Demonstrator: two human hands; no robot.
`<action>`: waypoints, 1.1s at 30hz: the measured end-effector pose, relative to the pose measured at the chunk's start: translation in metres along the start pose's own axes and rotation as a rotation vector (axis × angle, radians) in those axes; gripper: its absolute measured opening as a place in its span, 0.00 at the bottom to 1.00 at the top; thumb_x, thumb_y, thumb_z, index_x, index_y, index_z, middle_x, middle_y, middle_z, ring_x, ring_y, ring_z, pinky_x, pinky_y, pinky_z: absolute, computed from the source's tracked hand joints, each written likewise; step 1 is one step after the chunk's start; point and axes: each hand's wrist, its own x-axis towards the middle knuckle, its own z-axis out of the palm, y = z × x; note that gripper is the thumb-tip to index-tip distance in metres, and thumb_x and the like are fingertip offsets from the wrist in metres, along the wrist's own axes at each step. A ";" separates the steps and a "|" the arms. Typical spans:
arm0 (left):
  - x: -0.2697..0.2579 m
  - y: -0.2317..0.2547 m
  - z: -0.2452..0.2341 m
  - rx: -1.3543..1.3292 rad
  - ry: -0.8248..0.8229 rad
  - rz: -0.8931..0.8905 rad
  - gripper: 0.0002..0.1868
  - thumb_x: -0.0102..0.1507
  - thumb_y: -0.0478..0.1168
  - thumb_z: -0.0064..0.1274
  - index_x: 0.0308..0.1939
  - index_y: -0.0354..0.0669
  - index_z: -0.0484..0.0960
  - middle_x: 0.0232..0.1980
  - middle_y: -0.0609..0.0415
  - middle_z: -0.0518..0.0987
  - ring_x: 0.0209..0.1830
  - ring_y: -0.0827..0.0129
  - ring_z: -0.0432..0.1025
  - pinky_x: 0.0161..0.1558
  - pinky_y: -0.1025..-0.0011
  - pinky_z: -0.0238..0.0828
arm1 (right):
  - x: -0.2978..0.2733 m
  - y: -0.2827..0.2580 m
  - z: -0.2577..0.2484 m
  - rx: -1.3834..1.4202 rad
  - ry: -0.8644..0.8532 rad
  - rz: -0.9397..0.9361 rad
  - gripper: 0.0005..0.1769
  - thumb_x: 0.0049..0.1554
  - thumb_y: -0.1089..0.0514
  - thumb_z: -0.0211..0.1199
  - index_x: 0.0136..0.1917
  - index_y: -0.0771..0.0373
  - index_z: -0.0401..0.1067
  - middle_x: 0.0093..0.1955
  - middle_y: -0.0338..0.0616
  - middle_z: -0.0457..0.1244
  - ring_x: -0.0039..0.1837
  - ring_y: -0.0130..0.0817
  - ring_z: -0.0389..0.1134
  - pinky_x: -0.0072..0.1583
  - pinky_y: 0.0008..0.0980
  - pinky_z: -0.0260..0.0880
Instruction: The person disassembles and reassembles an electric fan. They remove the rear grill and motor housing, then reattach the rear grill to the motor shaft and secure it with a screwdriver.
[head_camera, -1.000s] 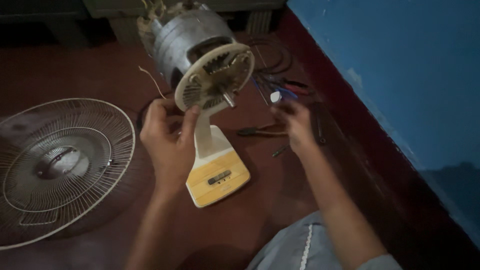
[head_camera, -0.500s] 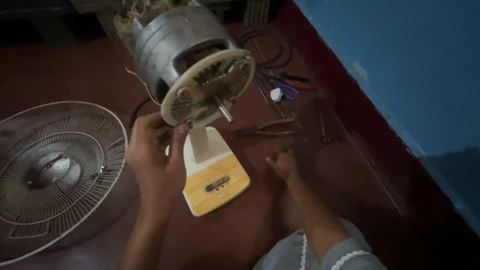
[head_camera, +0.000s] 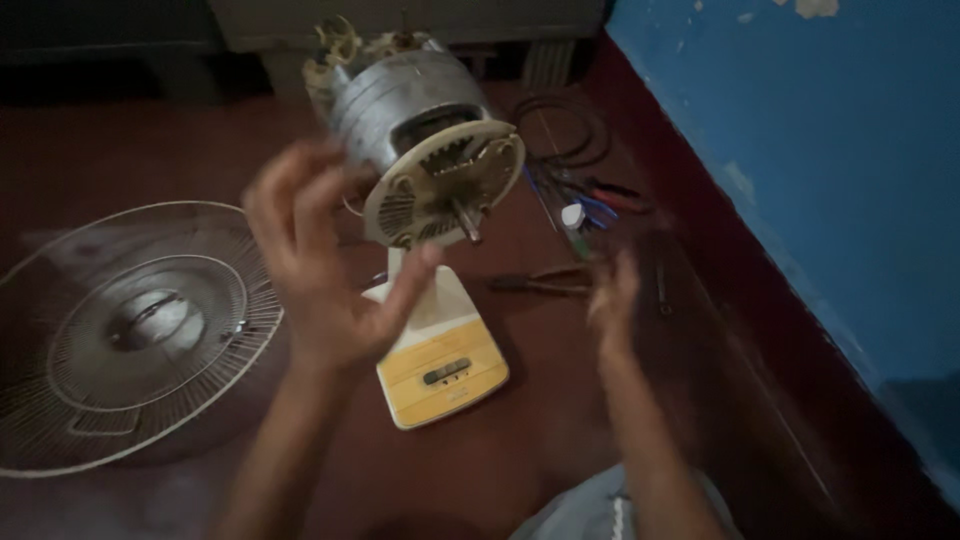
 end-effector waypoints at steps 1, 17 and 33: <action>0.016 0.002 -0.006 0.121 -0.019 0.094 0.35 0.63 0.61 0.59 0.61 0.39 0.72 0.65 0.42 0.66 0.72 0.51 0.60 0.62 0.55 0.71 | -0.003 -0.045 -0.001 -0.006 0.016 -0.037 0.24 0.66 0.53 0.59 0.72 0.64 0.63 0.60 0.50 0.65 0.51 0.37 0.66 0.55 0.38 0.67; 0.125 0.005 0.039 0.433 -0.694 -0.055 0.29 0.41 0.58 0.70 0.48 0.76 0.88 0.69 0.68 0.74 0.68 0.50 0.62 0.60 0.25 0.48 | -0.027 -0.288 0.027 -0.386 -0.157 -0.640 0.09 0.66 0.62 0.63 0.57 0.70 0.76 0.47 0.51 0.72 0.48 0.36 0.77 0.46 0.30 0.79; 0.116 0.001 0.043 0.387 -0.601 0.024 0.25 0.43 0.58 0.73 0.45 0.73 0.89 0.64 0.66 0.76 0.64 0.54 0.66 0.60 0.32 0.50 | -0.037 -0.248 0.064 0.408 -0.183 -0.193 0.21 0.68 0.56 0.60 0.72 0.63 0.63 0.46 0.30 0.62 0.46 0.19 0.61 0.46 0.19 0.62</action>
